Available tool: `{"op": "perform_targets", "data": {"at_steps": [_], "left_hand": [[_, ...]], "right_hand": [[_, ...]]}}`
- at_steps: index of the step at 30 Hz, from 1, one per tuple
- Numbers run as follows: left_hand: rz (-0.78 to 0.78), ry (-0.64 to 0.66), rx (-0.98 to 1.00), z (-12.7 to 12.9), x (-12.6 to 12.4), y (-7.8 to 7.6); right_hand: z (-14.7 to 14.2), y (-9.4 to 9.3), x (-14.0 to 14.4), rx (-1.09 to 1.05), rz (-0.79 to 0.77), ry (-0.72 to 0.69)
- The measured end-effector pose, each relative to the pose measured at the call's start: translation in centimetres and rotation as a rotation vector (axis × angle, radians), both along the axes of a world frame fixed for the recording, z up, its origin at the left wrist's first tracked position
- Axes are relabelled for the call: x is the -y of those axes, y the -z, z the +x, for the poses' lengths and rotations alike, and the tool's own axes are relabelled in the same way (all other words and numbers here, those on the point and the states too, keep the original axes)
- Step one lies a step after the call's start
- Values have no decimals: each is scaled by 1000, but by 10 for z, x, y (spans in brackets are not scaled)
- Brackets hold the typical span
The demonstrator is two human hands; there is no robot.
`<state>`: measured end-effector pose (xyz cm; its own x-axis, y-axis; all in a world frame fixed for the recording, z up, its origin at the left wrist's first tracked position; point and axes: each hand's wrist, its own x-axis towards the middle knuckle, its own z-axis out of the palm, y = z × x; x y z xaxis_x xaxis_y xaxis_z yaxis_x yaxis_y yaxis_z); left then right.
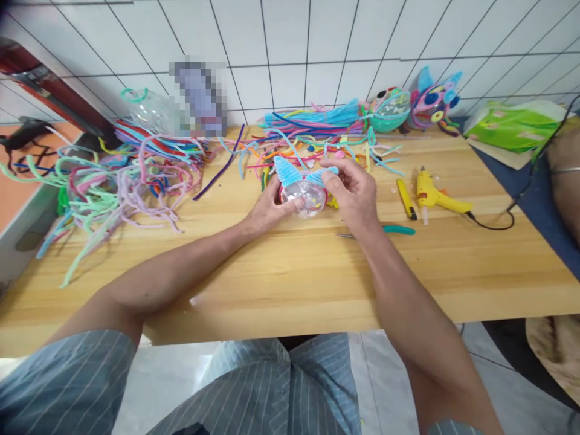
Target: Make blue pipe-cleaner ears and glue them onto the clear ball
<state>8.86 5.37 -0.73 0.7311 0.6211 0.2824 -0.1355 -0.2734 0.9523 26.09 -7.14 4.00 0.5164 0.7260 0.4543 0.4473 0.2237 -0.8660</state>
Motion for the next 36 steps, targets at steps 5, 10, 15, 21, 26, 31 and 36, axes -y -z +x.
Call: {"op": "perform_targets", "data": {"at_steps": [5,10,15,21,26,31,36], "left_hand": [[-12,1,13,2,1,2],[-39,9,11,1,3,0],[-32,3,24,1,1,1],[4,8,22,2,0,2],[-18,-10,3,1,2,2],[-23,-3,-3,0,2,4],[-14,-7,-17,0,2,2]], "right_hand": [[5,3,0,17,19,3],[9,9,-3,58,-3,36],[7,13,-4,101,-33,35],[3,5,-5,64,54,28],[2,-6,-4,-95,173,126],[3,-18,-1,-459,183,53],[4,-23,3,-565,95,-56]]}}
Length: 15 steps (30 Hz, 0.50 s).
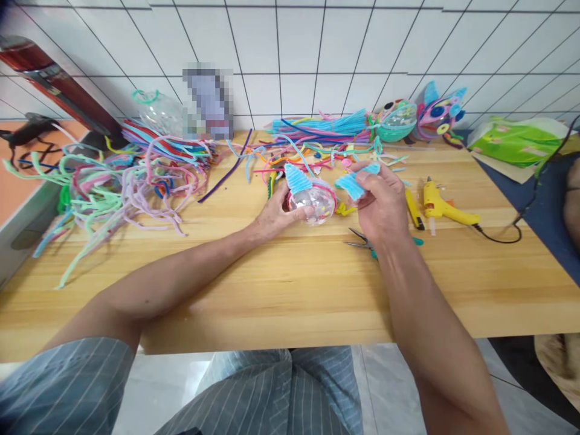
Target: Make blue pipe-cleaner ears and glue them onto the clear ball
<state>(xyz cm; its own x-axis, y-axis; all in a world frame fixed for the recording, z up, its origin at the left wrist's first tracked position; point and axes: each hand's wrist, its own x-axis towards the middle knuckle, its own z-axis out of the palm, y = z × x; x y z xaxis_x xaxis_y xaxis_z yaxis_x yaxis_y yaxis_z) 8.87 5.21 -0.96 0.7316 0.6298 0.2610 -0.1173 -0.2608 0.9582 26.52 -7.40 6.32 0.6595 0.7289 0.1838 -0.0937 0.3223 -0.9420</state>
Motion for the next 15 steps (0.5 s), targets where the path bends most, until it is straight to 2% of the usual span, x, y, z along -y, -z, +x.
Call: {"op": "perform_targets", "data": {"at_steps": [8,11,13,15], "left_hand": [[16,0,10,-1,1,-3],[26,7,-2,-1,0,-3],[42,4,-14,-2,0,-4],[54,3,-22,-3,-1,-3]], "right_hand": [[-2,-7,5,78,12,-163],[-4,-9,5,179,40,-32],[-3,-7,5,293,71,103],[-1,-3,5,423,51,173]]}}
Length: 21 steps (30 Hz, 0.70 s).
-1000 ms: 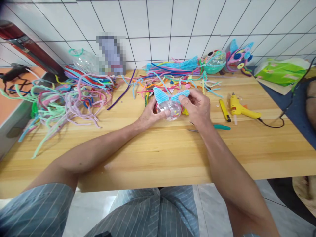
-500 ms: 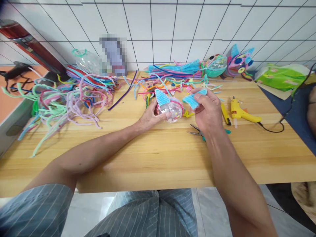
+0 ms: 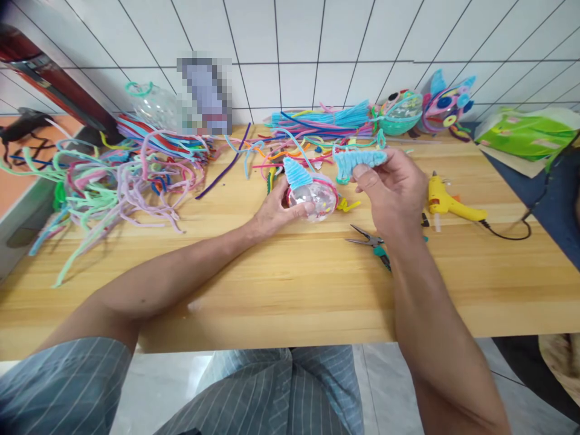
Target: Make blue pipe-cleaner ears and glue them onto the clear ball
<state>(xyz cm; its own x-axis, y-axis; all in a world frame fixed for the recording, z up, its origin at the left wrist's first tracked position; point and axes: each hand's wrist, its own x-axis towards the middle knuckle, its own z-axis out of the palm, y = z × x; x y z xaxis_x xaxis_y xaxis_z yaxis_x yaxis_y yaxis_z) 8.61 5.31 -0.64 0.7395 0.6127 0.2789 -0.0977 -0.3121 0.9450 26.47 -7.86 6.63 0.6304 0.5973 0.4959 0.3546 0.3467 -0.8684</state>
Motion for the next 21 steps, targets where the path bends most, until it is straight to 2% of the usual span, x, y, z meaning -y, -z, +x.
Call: {"op": "perform_targets", "data": {"at_steps": [7,18,21], "left_hand": [[0,5,7,0,-1,1],[-11,-2,20,0,1,1],[-13,5,21,0,1,0]], "right_hand": [[7,18,2,261,-248,-21],[4,11,2,386,-269,10],[2,12,1,374,-270,-28]]}}
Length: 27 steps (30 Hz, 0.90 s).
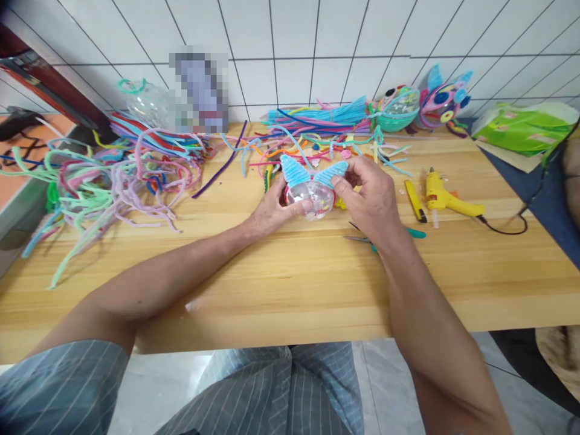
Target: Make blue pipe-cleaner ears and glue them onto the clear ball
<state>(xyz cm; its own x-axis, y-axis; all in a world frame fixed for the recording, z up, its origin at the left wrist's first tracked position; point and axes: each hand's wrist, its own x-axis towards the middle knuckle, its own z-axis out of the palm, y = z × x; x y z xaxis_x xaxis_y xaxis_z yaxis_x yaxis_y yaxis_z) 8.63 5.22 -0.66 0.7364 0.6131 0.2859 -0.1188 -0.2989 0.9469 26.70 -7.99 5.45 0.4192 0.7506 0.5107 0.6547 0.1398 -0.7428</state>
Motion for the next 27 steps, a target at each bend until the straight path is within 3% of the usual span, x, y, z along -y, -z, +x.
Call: {"op": "perform_targets", "data": {"at_steps": [13,27], "left_hand": [[-1,7,16,0,-1,2],[-29,27,29,0,0,-1]], "right_hand": [[1,11,-5,-174,8,-23],[2,15,-6,-174,-7,-42]]}}
